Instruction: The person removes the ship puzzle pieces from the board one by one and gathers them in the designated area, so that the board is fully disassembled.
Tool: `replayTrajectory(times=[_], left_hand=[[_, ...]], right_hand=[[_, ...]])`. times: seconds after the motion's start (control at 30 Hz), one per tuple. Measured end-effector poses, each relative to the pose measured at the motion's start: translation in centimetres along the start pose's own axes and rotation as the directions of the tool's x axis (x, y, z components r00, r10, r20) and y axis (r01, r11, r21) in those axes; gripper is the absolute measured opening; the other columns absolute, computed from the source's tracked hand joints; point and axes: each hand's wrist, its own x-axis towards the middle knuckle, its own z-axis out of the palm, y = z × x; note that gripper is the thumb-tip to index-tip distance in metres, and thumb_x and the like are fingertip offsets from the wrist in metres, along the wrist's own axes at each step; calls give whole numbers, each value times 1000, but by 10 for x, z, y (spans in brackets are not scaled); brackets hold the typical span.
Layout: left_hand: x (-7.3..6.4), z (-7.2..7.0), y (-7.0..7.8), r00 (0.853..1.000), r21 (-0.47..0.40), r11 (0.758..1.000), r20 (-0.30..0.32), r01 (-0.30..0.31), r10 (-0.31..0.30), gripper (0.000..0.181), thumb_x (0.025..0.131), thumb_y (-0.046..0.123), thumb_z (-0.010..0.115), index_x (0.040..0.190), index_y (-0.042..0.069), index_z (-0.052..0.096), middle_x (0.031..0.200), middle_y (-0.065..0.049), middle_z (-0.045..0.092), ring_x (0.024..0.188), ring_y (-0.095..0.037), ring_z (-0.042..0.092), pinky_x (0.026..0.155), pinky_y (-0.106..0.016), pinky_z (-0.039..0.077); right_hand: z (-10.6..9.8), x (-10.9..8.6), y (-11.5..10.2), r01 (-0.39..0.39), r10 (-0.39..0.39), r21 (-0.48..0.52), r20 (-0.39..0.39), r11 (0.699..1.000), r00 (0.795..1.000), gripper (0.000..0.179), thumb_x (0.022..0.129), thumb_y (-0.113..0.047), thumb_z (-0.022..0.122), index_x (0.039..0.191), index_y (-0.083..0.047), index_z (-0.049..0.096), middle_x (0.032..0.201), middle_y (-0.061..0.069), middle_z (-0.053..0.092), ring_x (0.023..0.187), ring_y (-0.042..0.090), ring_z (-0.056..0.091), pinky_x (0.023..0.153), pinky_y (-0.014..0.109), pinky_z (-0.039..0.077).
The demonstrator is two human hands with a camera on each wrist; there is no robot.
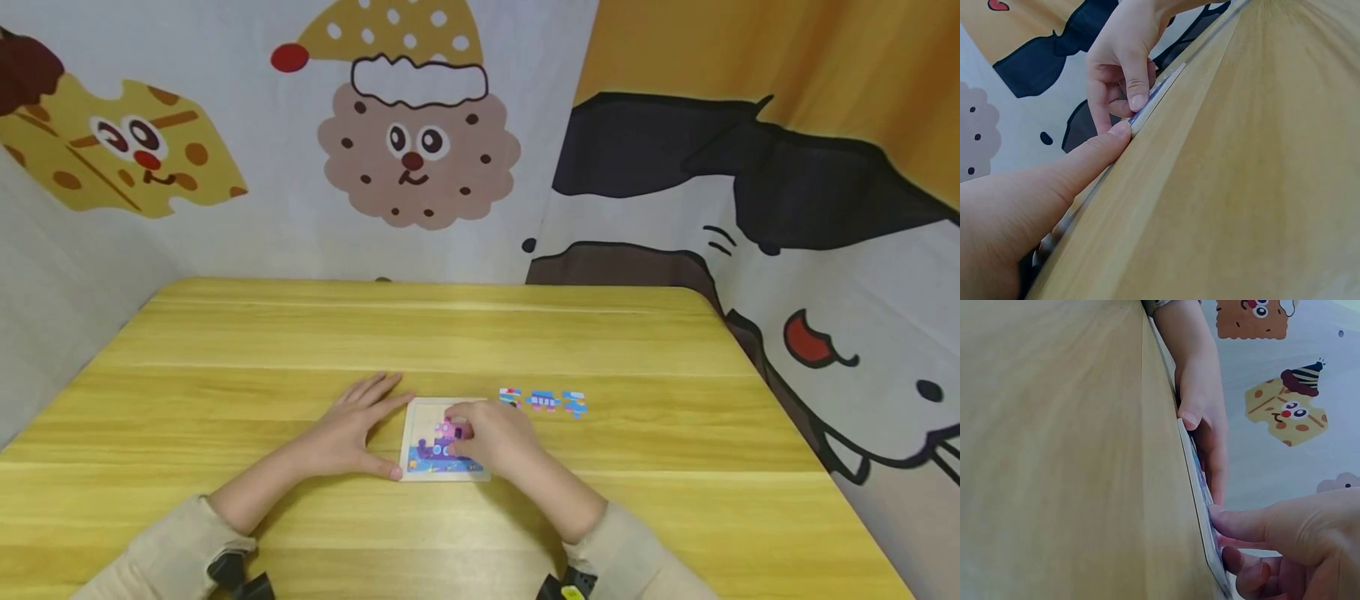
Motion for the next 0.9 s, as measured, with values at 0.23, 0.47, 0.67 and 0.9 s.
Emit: replayTrajectory(times=[0.23, 0.47, 0.67, 0.9], left_hand=[[0, -1, 0, 1000, -3, 1000, -1, 3, -3, 110, 65, 78, 64, 150, 14, 35, 158, -14, 14, 144, -34, 5, 112, -54, 3], [1, 0, -1, 1000, -1, 1000, -8, -4, 4, 110, 65, 78, 64, 149, 13, 36, 158, -14, 15, 143, -35, 6, 112, -54, 3], [1, 2, -2, 1000, 5, 1000, -8, -3, 3, 110, 65, 79, 63, 149, 14, 36, 158, -14, 14, 144, -34, 5, 113, -53, 3], [0, 2, -2, 1000, 3, 1000, -11, -4, 4, 110, 65, 80, 63, 149, 14, 36, 158, -14, 15, 144, -34, 6, 113, -54, 3]], right_hand=[[-1, 2, -4, -11, 12, -31, 9, 999, 1000, 38, 80, -27, 79, 115, -19, 70, 65, -13, 51, 57, 7, 47, 52, 27, 40], [-1, 1, -5, -21, 20, -48, -18, 999, 1000, 37, 79, -26, 80, 114, -21, 68, 66, -14, 52, 59, 6, 48, 56, 28, 40], [1, -2, -5, -19, 17, -55, -48, 998, 999, 38, 78, -25, 80, 115, -20, 68, 65, -15, 51, 56, 5, 47, 54, 27, 40], [6, -6, -5, 20, -27, -63, -108, 998, 994, 39, 76, -24, 82, 112, -19, 68, 66, -16, 51, 56, 4, 46, 52, 25, 40]])
